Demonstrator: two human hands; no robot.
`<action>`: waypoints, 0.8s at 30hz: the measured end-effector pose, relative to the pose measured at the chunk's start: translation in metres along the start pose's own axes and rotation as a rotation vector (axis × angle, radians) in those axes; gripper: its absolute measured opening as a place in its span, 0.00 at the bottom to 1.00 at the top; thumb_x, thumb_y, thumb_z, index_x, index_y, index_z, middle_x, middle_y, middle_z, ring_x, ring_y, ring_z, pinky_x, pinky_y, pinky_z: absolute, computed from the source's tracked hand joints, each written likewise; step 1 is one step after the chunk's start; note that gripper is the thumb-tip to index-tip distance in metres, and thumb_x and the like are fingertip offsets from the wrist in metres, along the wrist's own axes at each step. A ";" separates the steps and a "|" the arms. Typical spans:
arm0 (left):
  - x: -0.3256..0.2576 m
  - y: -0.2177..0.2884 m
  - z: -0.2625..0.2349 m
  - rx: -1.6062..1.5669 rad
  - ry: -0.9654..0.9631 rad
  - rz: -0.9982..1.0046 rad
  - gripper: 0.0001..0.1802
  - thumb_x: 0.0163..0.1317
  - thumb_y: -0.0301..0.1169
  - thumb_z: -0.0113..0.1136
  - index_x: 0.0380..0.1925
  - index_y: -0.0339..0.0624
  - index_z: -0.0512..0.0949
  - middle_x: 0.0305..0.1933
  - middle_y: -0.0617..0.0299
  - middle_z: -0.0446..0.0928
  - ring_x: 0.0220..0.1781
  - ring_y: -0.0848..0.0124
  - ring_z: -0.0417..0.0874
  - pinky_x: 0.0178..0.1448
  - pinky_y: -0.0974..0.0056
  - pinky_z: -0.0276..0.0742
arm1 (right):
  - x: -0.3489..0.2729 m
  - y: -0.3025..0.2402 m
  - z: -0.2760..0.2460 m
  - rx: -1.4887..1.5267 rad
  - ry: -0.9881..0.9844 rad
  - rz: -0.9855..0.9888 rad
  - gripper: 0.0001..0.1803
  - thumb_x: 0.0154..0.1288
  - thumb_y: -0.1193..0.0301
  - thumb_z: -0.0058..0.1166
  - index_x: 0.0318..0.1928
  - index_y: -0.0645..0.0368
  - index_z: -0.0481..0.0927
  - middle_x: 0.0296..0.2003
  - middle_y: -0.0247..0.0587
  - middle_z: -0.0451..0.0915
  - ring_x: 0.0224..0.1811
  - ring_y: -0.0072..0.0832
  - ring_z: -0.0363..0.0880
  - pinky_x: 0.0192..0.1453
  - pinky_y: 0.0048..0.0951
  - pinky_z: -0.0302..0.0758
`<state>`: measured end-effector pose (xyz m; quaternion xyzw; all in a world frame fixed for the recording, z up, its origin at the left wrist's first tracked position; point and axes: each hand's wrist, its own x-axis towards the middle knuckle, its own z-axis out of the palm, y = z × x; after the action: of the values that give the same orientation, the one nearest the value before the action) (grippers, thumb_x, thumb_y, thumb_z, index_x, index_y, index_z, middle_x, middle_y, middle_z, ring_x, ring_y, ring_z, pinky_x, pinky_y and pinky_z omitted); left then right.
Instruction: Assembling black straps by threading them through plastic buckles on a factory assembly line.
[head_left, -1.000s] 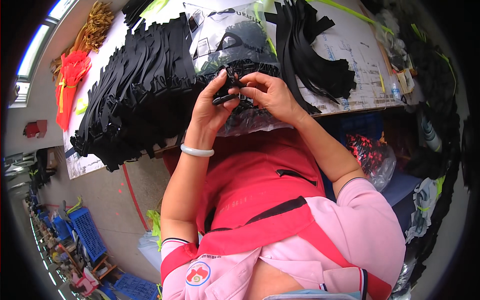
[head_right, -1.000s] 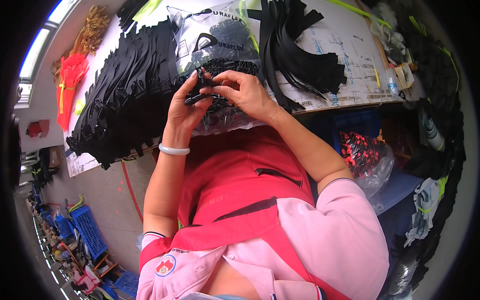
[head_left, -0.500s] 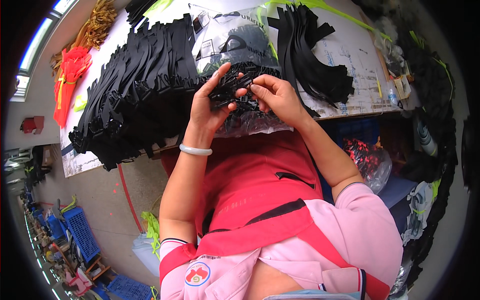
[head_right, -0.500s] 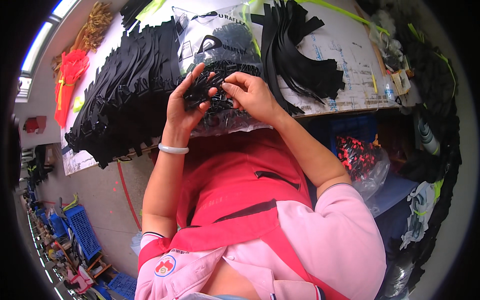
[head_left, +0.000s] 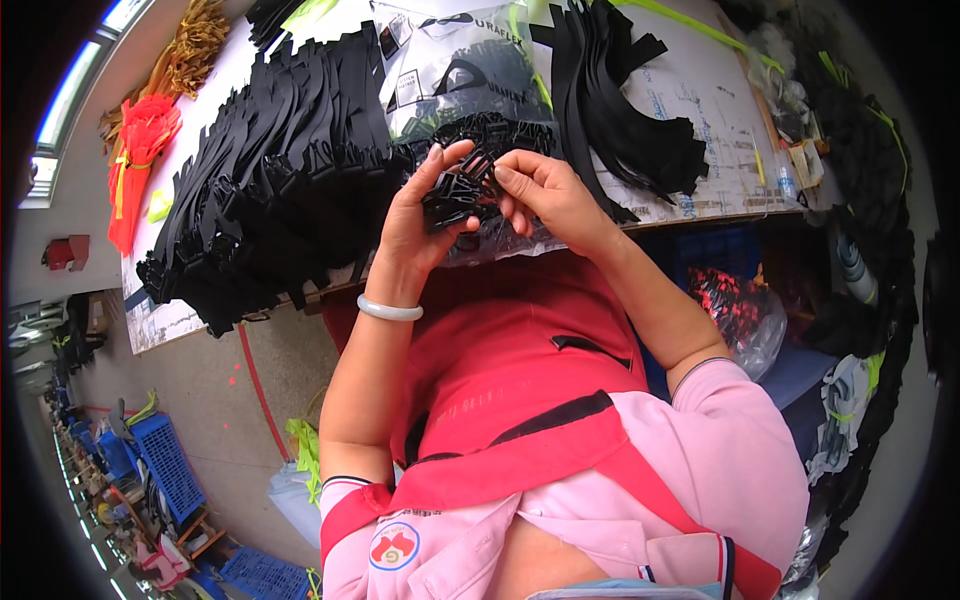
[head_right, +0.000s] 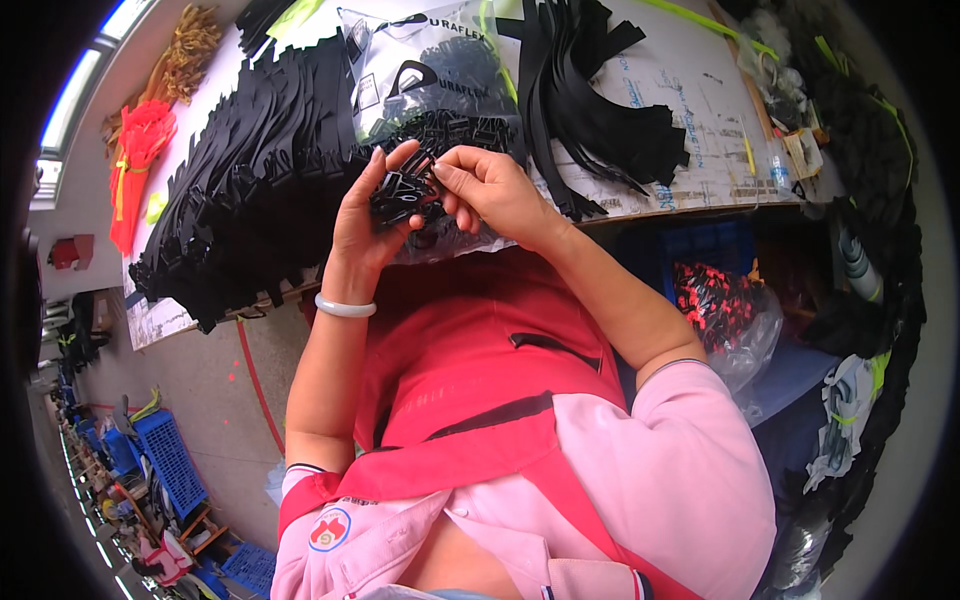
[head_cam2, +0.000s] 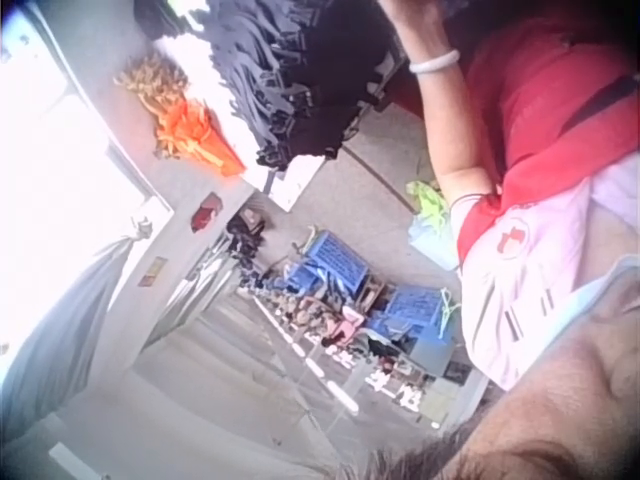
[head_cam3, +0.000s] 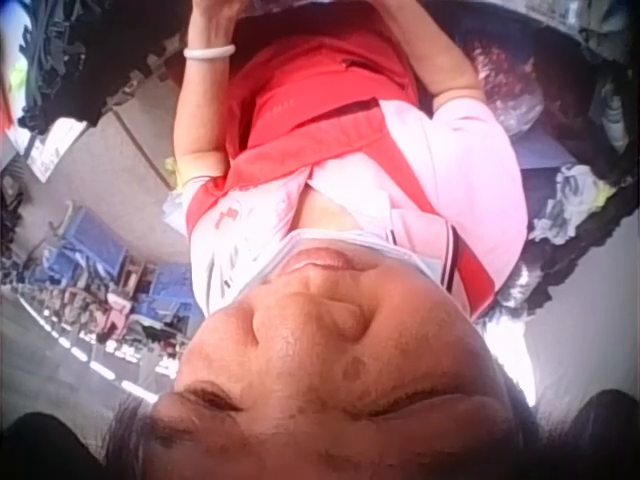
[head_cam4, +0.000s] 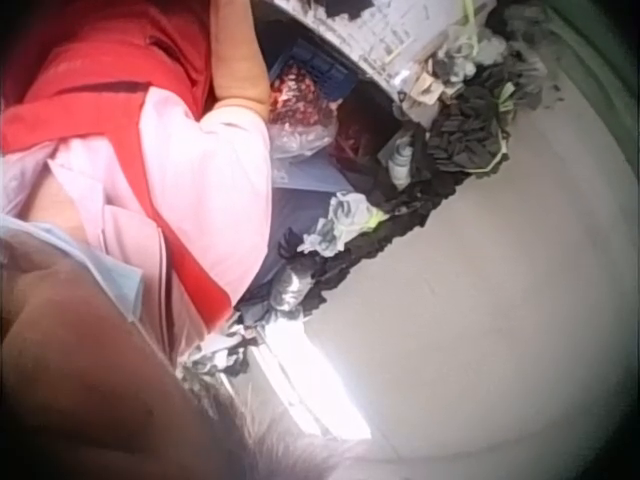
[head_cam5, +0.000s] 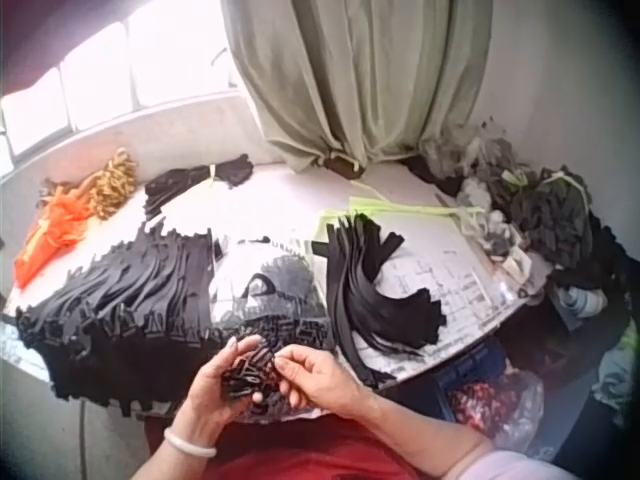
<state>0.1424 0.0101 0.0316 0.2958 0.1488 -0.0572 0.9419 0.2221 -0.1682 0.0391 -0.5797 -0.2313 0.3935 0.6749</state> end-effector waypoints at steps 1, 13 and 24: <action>-0.002 -0.001 -0.001 0.000 0.001 0.000 0.21 0.71 0.43 0.50 0.55 0.41 0.73 0.42 0.53 0.81 0.37 0.64 0.85 0.24 0.67 0.80 | 0.000 0.000 0.002 -0.016 0.014 -0.007 0.13 0.75 0.61 0.45 0.40 0.57 0.75 0.25 0.28 0.75 0.21 0.13 0.72 0.24 0.14 0.68; -0.060 -0.030 0.000 0.336 0.032 0.011 0.23 0.62 0.27 0.61 0.58 0.37 0.72 0.42 0.59 0.79 0.32 0.72 0.83 0.22 0.70 0.77 | -0.035 0.032 0.027 0.541 -0.133 0.239 0.15 0.73 0.58 0.48 0.36 0.57 0.73 0.23 0.30 0.75 0.18 0.14 0.71 0.21 0.15 0.66; -0.073 -0.056 -0.018 0.304 0.087 -0.008 0.07 0.63 0.31 0.62 0.36 0.38 0.78 0.40 0.59 0.79 0.32 0.72 0.81 0.22 0.73 0.75 | -0.080 0.024 -0.027 -0.439 0.369 -0.104 0.09 0.68 0.68 0.55 0.41 0.62 0.78 0.25 0.30 0.78 0.23 0.14 0.74 0.27 0.18 0.72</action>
<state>0.0580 -0.0236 0.0100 0.4365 0.1806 -0.0700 0.8786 0.1900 -0.2474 0.0213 -0.7610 -0.2136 0.1868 0.5834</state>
